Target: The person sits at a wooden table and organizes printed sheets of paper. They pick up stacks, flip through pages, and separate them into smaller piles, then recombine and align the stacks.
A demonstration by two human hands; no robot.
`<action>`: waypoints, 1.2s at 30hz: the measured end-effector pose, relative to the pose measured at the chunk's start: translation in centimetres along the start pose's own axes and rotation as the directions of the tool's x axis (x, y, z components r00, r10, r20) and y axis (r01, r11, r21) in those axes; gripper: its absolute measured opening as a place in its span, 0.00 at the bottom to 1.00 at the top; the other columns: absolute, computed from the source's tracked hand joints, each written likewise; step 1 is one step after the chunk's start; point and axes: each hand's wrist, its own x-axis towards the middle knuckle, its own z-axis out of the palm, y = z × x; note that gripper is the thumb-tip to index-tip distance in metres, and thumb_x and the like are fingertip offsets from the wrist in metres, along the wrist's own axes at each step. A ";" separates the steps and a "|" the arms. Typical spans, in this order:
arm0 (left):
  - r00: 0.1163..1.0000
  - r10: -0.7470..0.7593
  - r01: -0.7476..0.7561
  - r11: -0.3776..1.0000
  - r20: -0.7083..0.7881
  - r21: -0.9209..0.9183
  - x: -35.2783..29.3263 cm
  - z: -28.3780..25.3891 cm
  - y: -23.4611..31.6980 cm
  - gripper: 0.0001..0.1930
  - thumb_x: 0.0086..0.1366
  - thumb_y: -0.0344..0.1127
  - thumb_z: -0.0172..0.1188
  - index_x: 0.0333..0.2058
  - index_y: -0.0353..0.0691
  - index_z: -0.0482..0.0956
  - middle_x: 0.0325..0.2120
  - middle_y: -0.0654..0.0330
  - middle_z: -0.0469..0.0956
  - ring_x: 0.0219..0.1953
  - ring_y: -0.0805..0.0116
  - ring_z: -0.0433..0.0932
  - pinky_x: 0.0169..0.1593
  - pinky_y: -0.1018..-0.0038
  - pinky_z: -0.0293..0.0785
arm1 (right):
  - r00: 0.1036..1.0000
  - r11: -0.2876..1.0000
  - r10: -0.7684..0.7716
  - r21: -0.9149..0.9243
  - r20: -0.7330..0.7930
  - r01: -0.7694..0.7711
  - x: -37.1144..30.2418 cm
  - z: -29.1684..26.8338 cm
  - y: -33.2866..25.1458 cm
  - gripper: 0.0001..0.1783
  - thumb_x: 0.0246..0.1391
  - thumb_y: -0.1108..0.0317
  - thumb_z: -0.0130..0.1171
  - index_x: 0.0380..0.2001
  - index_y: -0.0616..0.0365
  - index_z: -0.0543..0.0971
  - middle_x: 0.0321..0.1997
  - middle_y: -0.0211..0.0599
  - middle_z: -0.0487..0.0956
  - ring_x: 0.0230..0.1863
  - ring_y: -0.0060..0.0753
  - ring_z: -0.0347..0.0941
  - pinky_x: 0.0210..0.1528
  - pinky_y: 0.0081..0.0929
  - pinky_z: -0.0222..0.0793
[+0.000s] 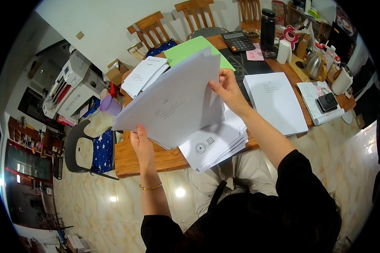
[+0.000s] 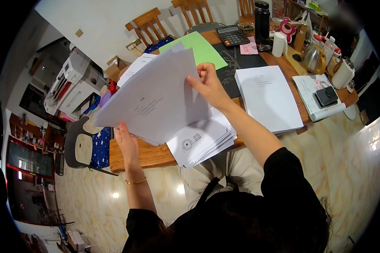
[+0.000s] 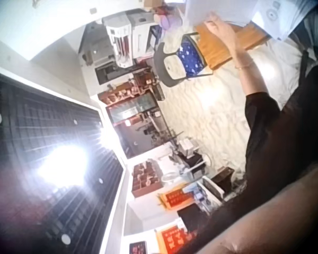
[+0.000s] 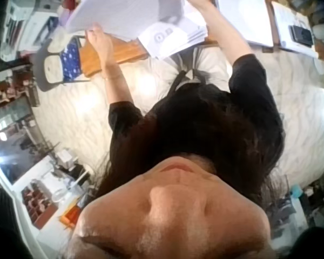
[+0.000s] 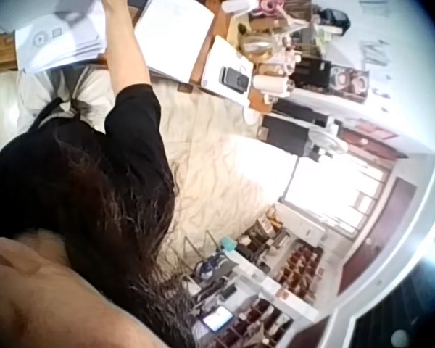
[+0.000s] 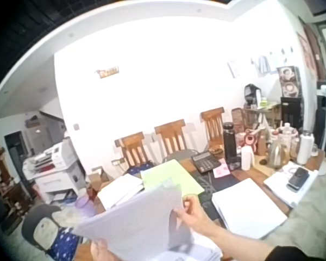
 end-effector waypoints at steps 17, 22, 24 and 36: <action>0.992 0.121 -0.110 0.976 -0.046 0.190 0.7 2.6 2.6 0.23 0.75 0.40 0.52 0.61 0.31 0.64 0.54 0.56 0.71 0.56 0.71 0.69 0.60 0.71 0.64 | 0.995 0.974 -0.016 -0.223 0.099 0.038 -1.1 2.0 -3.4 0.30 0.60 0.64 0.64 0.58 0.63 0.61 0.54 0.44 0.74 0.57 0.31 0.69 0.62 0.33 0.62; 0.992 0.124 -0.120 0.976 -0.011 0.184 0.1 4.3 5.1 0.22 0.74 0.39 0.54 0.59 0.30 0.67 0.51 0.57 0.74 0.52 0.71 0.72 0.57 0.72 0.68 | 0.997 0.946 -0.020 -0.321 0.076 0.044 -0.7 3.7 -4.4 0.28 0.58 0.68 0.63 0.58 0.65 0.67 0.56 0.45 0.75 0.58 0.34 0.70 0.61 0.31 0.65; 0.997 0.072 -0.070 0.990 -0.013 0.123 -0.2 4.6 5.4 0.21 0.74 0.38 0.54 0.59 0.30 0.68 0.53 0.57 0.74 0.54 0.71 0.71 0.58 0.72 0.66 | 0.998 0.971 0.020 -0.238 0.052 -0.007 -0.6 3.7 -4.9 0.28 0.57 0.68 0.64 0.58 0.66 0.68 0.56 0.45 0.76 0.58 0.33 0.71 0.59 0.31 0.66; 0.991 0.045 -0.041 0.999 -0.128 0.028 0.0 8.3 10.4 0.18 0.74 0.43 0.52 0.49 0.33 0.78 0.42 0.61 0.79 0.43 0.78 0.72 0.48 0.79 0.69 | 0.986 0.953 0.123 -0.262 -0.117 -0.150 3.3 6.4 -10.6 0.21 0.59 0.52 0.65 0.41 0.59 0.77 0.35 0.27 0.76 0.35 0.18 0.68 0.39 0.19 0.65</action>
